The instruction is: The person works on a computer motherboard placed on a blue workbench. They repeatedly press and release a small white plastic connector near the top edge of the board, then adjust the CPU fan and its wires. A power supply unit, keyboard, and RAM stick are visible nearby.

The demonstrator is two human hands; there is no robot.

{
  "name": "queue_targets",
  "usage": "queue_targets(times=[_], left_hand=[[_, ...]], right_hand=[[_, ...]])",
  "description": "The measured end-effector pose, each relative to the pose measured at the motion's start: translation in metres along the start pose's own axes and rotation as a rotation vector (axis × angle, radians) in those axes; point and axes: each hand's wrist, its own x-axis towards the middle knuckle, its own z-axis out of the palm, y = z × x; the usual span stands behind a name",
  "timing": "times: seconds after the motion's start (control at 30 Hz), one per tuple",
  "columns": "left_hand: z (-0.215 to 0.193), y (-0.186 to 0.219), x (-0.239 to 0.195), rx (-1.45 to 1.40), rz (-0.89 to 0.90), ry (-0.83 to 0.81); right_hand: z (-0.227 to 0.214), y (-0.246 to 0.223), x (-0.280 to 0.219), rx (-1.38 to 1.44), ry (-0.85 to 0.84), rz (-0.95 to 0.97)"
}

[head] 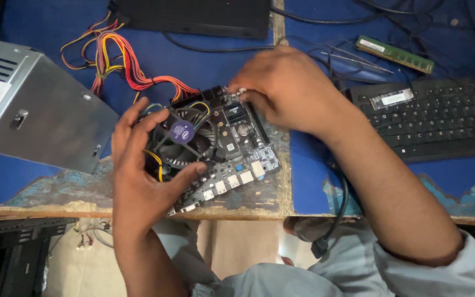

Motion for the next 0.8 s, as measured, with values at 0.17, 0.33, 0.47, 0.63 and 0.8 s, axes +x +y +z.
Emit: queue_targets(times=[0.17,0.33,0.47,0.63,0.8], left_hand=[[0.000,0.000,-0.001,-0.003,-0.008,-0.007],[0.000,0.001,0.001,0.013,0.009,-0.006],[0.000,0.002,-0.001,0.002,0.002,-0.002],[-0.001,0.000,0.000,0.006,0.008,-0.006],[0.000,0.000,-0.001,0.006,0.006,-0.009]], right_hand=[[0.004,-0.001,0.001,0.089,-0.053,0.000],[0.000,0.003,0.003,0.035,-0.055,-0.007],[-0.028,-0.001,-0.004,-0.216,-0.190,0.179],[-0.045,-0.009,-0.002,-0.232,-0.637,0.673],[-0.038,-0.006,-0.003,-0.259,-0.698,0.681]])
